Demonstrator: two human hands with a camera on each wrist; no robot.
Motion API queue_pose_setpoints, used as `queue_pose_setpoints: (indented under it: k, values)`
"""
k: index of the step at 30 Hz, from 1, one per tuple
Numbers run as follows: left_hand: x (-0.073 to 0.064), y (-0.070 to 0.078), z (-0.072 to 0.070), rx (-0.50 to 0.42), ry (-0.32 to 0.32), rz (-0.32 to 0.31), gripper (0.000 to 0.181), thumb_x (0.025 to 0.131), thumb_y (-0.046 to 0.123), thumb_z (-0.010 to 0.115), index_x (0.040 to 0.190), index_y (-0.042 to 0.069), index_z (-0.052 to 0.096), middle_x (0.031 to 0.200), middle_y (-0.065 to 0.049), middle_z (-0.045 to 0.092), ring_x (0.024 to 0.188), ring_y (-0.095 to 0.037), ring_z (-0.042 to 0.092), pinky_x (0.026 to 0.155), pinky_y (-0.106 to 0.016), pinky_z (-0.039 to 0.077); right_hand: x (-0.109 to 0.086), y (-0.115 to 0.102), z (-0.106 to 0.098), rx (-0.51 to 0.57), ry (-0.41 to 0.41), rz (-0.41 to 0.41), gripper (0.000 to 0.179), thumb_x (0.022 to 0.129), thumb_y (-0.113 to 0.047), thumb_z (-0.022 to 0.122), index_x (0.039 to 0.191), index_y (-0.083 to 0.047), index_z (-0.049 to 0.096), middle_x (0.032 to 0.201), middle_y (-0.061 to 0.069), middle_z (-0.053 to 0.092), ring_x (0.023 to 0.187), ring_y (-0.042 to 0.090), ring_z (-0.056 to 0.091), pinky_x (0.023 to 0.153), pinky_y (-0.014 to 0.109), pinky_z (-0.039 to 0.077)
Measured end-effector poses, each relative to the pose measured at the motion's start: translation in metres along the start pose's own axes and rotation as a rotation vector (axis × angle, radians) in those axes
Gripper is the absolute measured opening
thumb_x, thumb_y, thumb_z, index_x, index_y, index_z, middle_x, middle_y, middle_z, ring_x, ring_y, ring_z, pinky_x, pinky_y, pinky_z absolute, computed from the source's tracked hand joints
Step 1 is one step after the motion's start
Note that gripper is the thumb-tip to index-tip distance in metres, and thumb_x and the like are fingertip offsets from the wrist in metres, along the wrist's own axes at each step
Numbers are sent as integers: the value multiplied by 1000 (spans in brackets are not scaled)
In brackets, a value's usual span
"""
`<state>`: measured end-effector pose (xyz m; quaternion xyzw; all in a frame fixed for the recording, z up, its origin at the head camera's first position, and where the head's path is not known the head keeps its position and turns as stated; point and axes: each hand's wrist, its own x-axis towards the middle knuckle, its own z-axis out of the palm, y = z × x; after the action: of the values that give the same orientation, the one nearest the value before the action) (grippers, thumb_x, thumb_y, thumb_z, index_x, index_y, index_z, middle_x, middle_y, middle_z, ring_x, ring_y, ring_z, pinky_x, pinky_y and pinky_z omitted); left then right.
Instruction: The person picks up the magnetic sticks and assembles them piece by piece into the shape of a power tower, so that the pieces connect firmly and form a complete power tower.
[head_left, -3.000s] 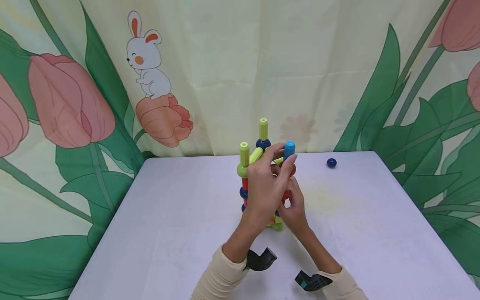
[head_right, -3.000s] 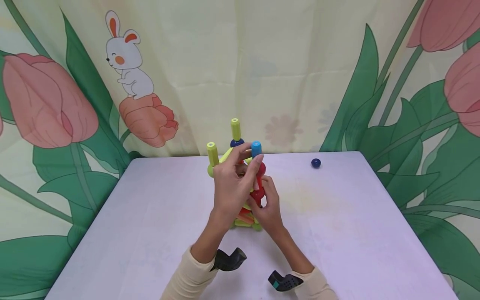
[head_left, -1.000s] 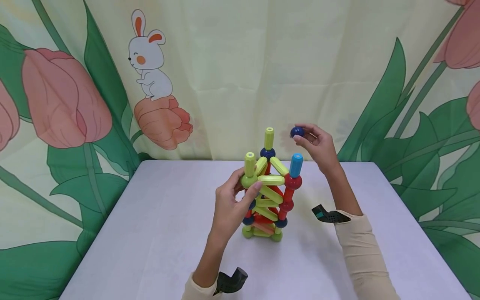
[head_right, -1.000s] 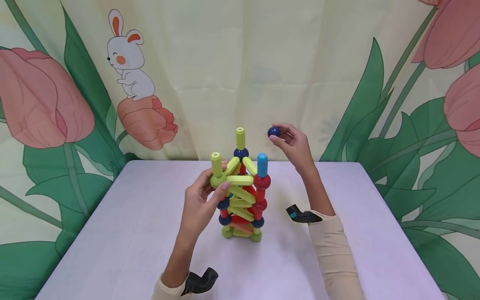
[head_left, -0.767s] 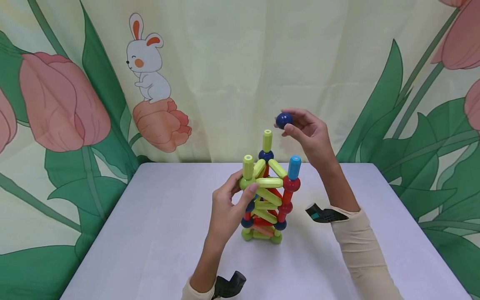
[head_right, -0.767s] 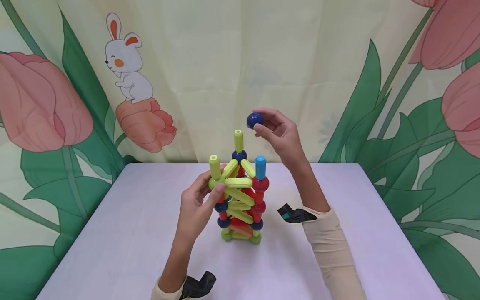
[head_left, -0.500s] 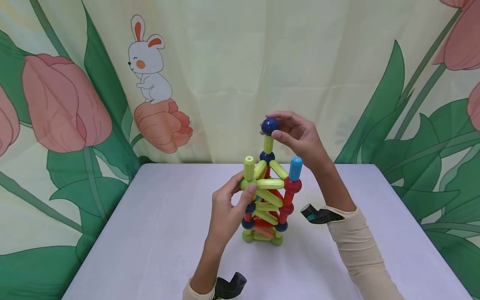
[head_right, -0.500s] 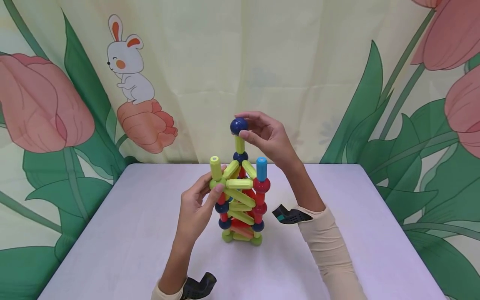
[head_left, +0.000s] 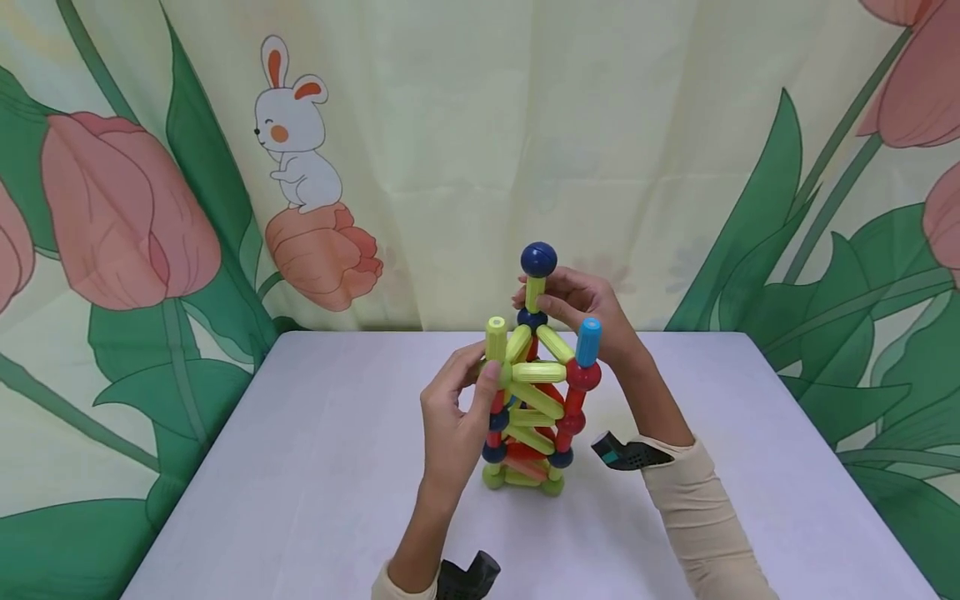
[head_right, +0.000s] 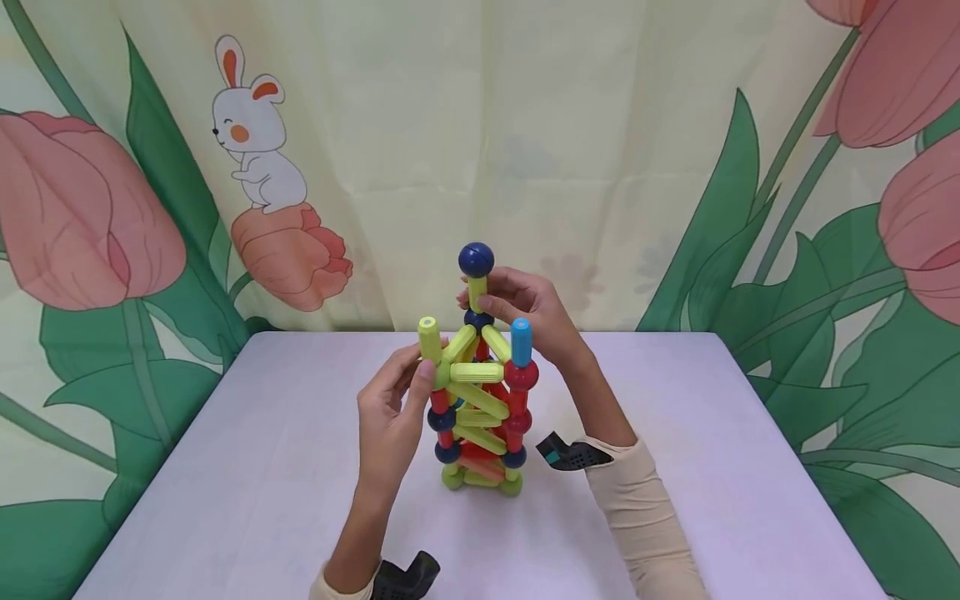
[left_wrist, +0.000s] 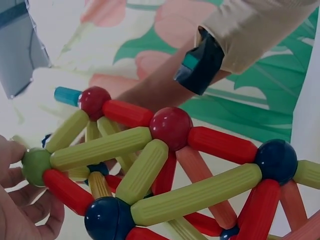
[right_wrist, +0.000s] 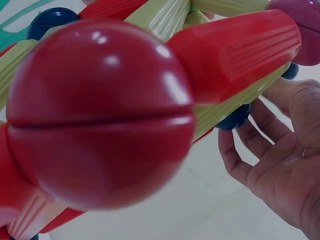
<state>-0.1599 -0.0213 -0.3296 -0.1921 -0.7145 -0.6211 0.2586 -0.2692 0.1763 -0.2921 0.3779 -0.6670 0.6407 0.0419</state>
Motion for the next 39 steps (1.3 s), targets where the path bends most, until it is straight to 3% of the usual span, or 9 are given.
queue_pose_setpoints:
  k: [7,14,20,23,25,29,31,35,39]
  values:
    - [8,4,1,65,39,12,22,94,22,66,111,9,68,107,-2,67,88,-13,63,72,-26,55,-2,5,0,27,-28,-17,30,97,-9,58,124,6,59,106,0,73,105,20,69,93,32,55]
    - [14,8,3,132,54,18,21,93,25,68,106,9,68,103,-2,67,78,-12,61,65,-26,51,-3,4,-1,21,-67,-36,31,95,-3,60,121,-18,69,108,-4,73,98,15,70,87,28,56]
    - [15,9,4,161,68,25,22,92,25,68,105,8,69,101,-3,67,76,-11,58,61,-28,51,-3,5,-2,35,-89,-67,33,95,-4,60,123,-18,67,111,-2,71,98,16,70,88,28,56]
    - [14,8,4,157,64,16,22,92,25,68,107,9,69,103,-3,67,76,-11,59,62,-25,51,-6,5,-3,0,-21,-70,29,97,-7,57,124,-16,66,113,-2,71,105,18,68,92,31,54]
    - [13,8,5,155,55,14,23,93,25,67,110,9,69,104,-3,67,77,-11,59,64,-24,51,-10,3,-3,-21,71,-87,25,99,-10,55,121,-13,67,112,-1,70,107,18,66,93,31,54]
    - [13,8,6,147,37,10,25,95,25,64,115,10,69,108,-3,67,81,-11,59,65,-23,51,-23,-6,-3,42,289,-192,21,100,-19,56,110,-5,68,103,4,69,99,19,64,90,29,53]
    - [13,8,7,143,37,6,26,95,25,64,116,10,69,108,-4,67,83,-11,60,65,-23,50,-33,-10,-2,79,361,-260,25,98,-24,59,106,-1,67,97,5,68,93,19,63,87,28,53]
    - [12,9,7,135,47,-1,27,95,24,64,117,10,69,109,-4,68,86,-11,61,65,-23,50,-55,-15,5,-6,400,-358,33,95,-24,64,108,6,63,97,5,68,87,16,62,83,26,53]
    - [12,10,7,125,53,-4,27,95,23,64,117,9,69,109,-4,69,85,-12,60,65,-22,49,-68,-20,14,-123,368,-377,35,91,-15,69,111,12,59,102,4,68,88,15,62,84,23,53]
